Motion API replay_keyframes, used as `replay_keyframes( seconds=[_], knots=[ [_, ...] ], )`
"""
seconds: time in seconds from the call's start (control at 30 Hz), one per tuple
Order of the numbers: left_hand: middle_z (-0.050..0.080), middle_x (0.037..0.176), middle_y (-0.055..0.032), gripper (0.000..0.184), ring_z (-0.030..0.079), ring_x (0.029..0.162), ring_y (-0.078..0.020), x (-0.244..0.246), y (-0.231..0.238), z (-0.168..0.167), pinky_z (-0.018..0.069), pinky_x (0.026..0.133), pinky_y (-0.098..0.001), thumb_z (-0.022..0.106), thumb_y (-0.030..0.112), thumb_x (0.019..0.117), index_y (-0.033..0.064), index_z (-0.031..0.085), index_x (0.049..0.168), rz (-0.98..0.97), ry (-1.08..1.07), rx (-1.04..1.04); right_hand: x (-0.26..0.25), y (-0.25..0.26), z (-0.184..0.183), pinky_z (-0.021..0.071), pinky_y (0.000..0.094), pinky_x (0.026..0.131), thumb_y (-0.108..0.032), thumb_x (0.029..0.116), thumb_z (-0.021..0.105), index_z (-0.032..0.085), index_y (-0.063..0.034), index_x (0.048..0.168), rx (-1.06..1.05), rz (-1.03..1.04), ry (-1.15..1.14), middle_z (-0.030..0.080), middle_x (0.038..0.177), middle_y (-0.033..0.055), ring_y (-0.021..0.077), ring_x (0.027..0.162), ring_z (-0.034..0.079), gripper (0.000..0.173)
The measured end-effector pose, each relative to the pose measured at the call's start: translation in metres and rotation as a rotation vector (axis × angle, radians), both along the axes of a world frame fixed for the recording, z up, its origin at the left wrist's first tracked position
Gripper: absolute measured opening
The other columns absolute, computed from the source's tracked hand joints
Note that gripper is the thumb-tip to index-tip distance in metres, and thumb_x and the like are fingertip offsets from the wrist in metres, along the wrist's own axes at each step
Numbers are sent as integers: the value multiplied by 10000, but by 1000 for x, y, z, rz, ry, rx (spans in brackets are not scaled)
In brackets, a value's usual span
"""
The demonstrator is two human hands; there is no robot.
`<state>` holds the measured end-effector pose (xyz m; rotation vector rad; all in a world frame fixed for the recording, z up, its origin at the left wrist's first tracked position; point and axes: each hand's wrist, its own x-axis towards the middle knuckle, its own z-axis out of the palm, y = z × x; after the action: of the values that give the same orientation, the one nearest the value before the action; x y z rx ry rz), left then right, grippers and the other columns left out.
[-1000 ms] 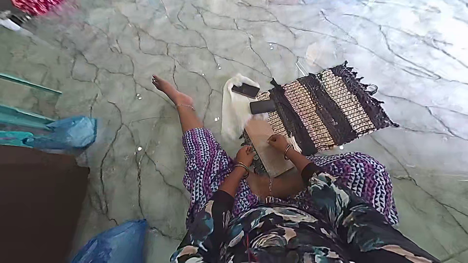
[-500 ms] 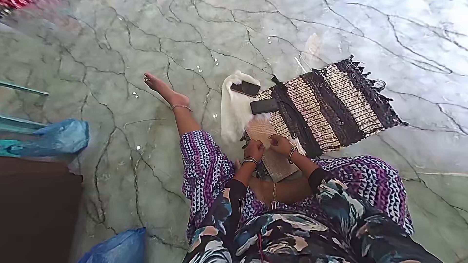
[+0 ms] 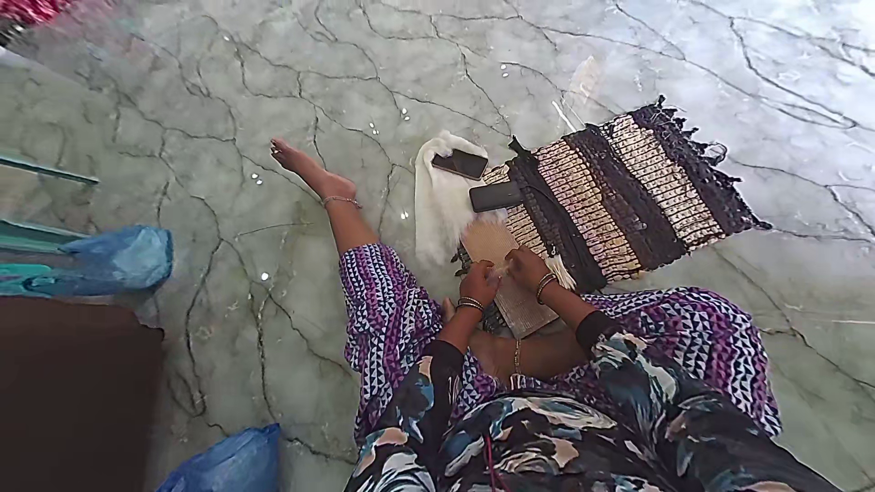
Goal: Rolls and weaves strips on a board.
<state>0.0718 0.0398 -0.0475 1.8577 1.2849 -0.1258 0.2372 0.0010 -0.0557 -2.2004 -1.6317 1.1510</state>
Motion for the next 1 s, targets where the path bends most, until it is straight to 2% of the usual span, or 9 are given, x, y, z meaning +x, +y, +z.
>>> replay_keyframes(
  seconds=[0.07,0.13,0.23,0.33,0.53,0.6,0.77,0.9,1.0],
  knots=[
    [593,1386,-228,540,637,1211,-357,-2,-4,3,509,1036,-526,605,297,1044,39,473,1500,39,-32,9,-1,0,2,486,525,1039,-138,972,645,619,-13,1334,-6,-10,-6,578,1344,257,395,1213,610,384],
    [578,1405,-244,494,626,1233,-364,-7,-7,10,500,1046,-529,483,287,1101,16,442,1512,75,-89,31,-1,-1,5,486,529,1040,-135,963,656,597,-8,1359,-6,-19,8,564,1364,262,402,1215,607,421],
    [578,1400,-256,401,599,1279,-366,-16,-9,21,477,1087,-503,352,164,1117,-10,592,1387,26,-92,93,1,-2,6,493,533,1033,-140,955,671,563,-24,1405,-6,-36,19,550,1383,262,404,1208,611,478],
    [571,1387,-268,374,592,1271,-360,-21,-13,24,471,1102,-464,423,122,1091,29,644,1378,-34,16,74,0,-3,5,495,539,1030,-148,951,681,539,-40,1434,-9,-41,13,537,1403,262,409,1214,610,515],
    [468,1484,-302,472,597,1259,-407,-6,-22,19,488,1084,-496,394,189,1121,86,421,1581,-77,114,73,1,-3,7,497,543,1028,-160,947,690,518,-55,1459,-13,-48,-3,522,1423,263,415,1222,607,549],
    [467,1496,-293,470,594,1272,-410,-2,-22,16,489,1082,-517,392,165,1115,126,433,1582,-122,141,68,1,-3,8,498,534,1029,-163,953,687,507,-61,1469,-16,-41,-6,515,1434,258,410,1224,607,556],
    [662,1317,-204,358,641,1230,-331,-8,-18,14,482,1089,-480,483,106,1063,91,684,1359,-90,16,128,1,-2,6,502,538,1024,-141,946,684,503,-66,1474,-22,-34,-8,513,1435,260,412,1213,614,563],
    [712,1241,-173,278,660,1214,-294,-10,-12,7,484,1089,-464,554,133,1043,31,740,1223,-24,-14,149,1,-2,4,513,532,1007,-173,958,681,510,-75,1471,-12,-31,-28,531,1410,255,406,1187,627,549],
    [697,1260,-173,275,646,1229,-292,-8,-10,5,477,1096,-458,552,133,1045,31,738,1221,-19,14,127,0,-2,4,514,530,1010,-188,961,686,504,-80,1476,-19,-37,-30,526,1420,253,404,1192,628,557]
  ],
)
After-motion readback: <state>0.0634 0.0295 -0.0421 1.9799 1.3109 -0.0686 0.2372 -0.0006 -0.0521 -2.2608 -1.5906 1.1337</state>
